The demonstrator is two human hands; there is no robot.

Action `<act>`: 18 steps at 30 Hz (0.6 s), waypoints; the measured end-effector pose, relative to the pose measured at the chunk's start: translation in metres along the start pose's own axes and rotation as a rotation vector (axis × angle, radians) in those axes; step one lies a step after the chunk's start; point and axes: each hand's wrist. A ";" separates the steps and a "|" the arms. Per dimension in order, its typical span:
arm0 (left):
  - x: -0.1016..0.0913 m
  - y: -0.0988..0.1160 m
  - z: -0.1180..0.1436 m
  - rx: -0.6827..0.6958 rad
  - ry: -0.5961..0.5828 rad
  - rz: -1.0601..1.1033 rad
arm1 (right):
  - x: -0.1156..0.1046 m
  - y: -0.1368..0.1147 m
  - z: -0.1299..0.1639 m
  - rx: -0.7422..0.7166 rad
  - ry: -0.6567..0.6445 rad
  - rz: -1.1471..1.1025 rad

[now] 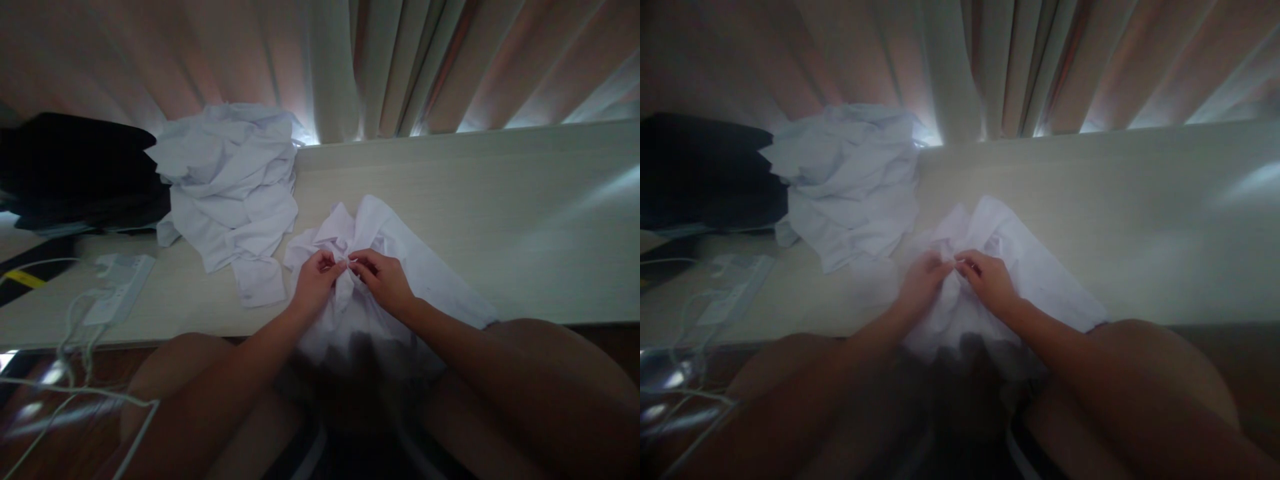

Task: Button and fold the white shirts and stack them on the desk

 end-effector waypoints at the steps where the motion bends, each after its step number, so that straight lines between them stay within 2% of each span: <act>1: 0.001 0.003 0.001 0.021 0.031 -0.059 | 0.000 0.000 0.000 0.000 0.005 0.004; 5: 0.001 0.013 0.006 0.028 0.052 -0.209 | 0.000 0.000 0.000 -0.015 0.017 0.048; 12: -0.001 0.016 0.008 0.032 -0.013 -0.248 | -0.001 0.001 0.001 -0.060 -0.017 0.138; 18: -0.005 0.012 0.005 0.000 -0.001 -0.281 | 0.001 0.002 0.002 -0.048 -0.020 0.140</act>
Point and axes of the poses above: each hand's wrist, its own z-axis away from the middle knuckle, its own x-axis out of the palm, y = z × x, and after that the axes turned 3 degrees about -z, right-handed
